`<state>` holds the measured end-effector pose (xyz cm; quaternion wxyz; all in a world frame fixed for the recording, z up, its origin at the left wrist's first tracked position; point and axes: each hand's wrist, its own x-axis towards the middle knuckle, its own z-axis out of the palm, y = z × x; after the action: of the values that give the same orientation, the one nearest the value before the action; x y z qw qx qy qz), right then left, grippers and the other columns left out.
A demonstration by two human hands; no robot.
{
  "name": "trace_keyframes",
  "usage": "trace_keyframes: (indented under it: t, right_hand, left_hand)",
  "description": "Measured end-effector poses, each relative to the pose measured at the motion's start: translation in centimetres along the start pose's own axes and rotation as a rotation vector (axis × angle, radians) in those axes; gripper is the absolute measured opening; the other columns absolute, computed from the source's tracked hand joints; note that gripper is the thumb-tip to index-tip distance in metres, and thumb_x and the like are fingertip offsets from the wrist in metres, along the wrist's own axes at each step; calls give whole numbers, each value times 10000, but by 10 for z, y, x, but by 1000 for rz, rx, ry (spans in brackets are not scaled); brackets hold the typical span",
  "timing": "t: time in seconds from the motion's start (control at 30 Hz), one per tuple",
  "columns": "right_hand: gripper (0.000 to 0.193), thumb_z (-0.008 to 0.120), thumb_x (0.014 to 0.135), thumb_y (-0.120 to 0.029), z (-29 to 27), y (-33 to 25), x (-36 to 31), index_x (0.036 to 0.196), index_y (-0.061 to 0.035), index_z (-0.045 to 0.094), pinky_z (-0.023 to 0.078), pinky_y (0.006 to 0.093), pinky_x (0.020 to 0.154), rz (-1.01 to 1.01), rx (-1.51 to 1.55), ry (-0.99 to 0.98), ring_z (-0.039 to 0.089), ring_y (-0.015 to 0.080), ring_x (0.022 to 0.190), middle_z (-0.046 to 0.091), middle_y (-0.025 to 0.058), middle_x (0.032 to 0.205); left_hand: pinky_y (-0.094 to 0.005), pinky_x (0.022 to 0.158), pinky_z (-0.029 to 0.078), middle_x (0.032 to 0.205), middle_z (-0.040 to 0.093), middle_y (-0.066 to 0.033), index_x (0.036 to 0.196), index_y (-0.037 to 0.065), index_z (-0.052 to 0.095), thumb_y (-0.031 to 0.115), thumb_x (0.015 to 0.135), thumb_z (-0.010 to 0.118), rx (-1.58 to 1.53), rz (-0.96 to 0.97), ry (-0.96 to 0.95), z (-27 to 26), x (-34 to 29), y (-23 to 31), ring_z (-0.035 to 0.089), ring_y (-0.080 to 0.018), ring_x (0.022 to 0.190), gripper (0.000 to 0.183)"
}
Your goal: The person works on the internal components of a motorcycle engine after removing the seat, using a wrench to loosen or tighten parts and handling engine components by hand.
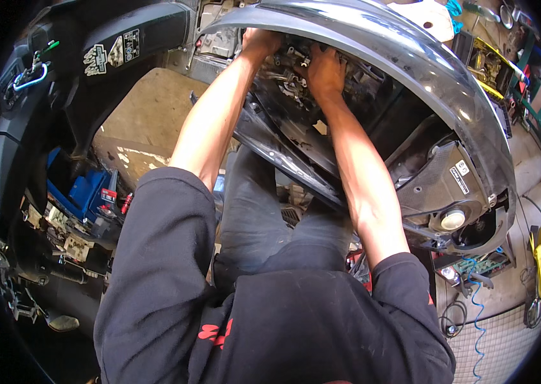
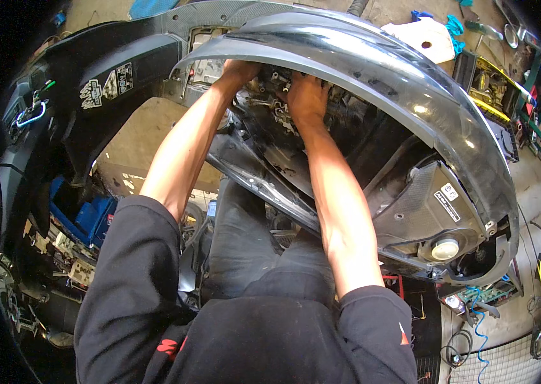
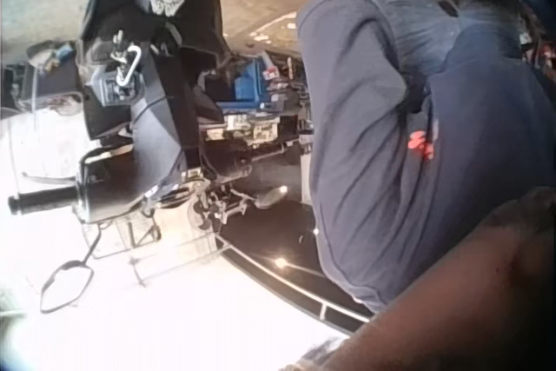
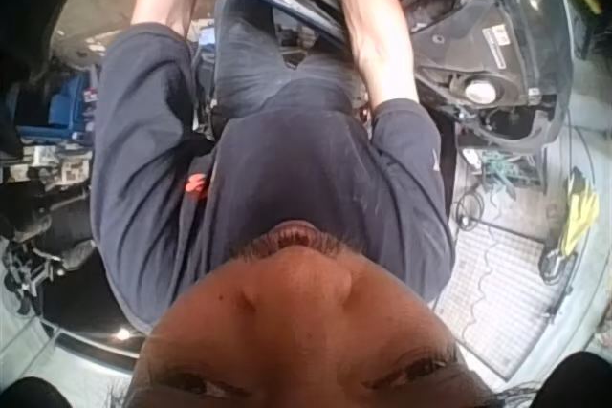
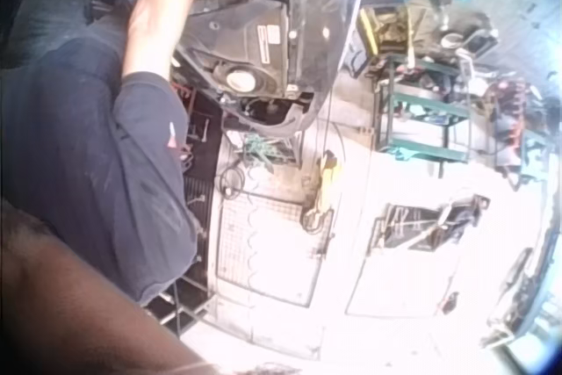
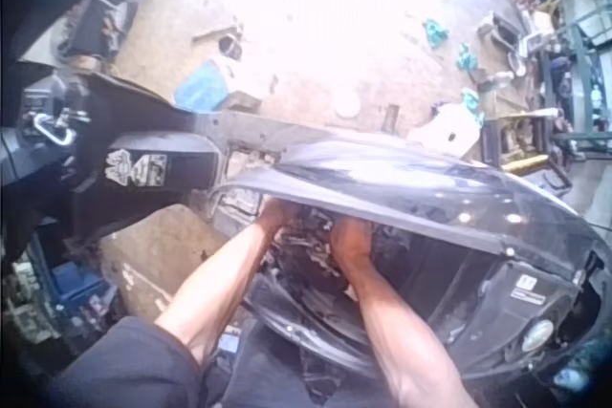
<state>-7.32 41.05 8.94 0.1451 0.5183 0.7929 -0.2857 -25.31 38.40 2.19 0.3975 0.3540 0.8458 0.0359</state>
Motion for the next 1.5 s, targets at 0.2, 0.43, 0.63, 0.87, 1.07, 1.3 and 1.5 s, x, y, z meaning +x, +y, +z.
trace_keyframes:
  t: [0.2,0.43,0.63,0.87,1.07,1.3,1.5]
  right_hand:
    - [653,783,748,-380,5,13,0,1295,-137,521,468,522,925,62,45,-74,539,432,1117,471,229,1243]
    - [667,795,739,-355,7,10,5,1297,-119,514,491,514,909,57,46,-45,532,439,1130,438,247,1277]
    - [625,792,750,-324,1,1,3,1263,-101,513,491,512,881,37,33,-57,526,438,1130,473,251,1229]
    - [606,803,737,-313,1,4,2,1239,-110,532,477,527,888,43,64,-28,537,466,1092,497,262,1202]
    - [668,804,738,-293,0,-8,-4,1308,-104,511,472,517,917,92,58,-47,510,464,1142,442,287,1297]
    - [759,816,714,-351,4,-6,1,1314,-23,489,480,518,888,87,15,-47,537,481,1090,442,310,1273]
    - [849,757,770,-466,4,6,4,1384,-9,391,415,539,975,-12,26,-72,474,511,1163,394,343,1334]
  left_hand:
    - [-403,934,468,1209,629,-174,1174,80,632,290,864,601,-96,131,-152,-11,-15,11,575,-353,1146,376]
    - [-447,912,494,1139,642,-218,1156,91,644,330,830,643,-98,-67,85,9,-26,27,598,-381,1102,404]
    - [-432,830,554,1009,688,-205,988,49,699,311,751,756,-102,-147,130,16,-25,21,667,-355,985,358]
    - [-433,872,535,1092,654,-232,1059,32,666,165,816,637,-153,-161,67,19,-17,27,632,-367,1059,279]
    - [-448,938,480,1174,603,-273,1210,12,591,324,835,613,51,140,-549,-44,-46,17,585,-377,1124,488]
    - [-281,723,477,815,616,-41,1023,-6,652,200,942,552,-581,333,-374,-190,-120,-70,579,-115,772,243]
    - [-270,720,489,923,664,-65,1127,14,612,188,876,665,-935,-381,294,-43,-45,-260,610,-127,781,311]
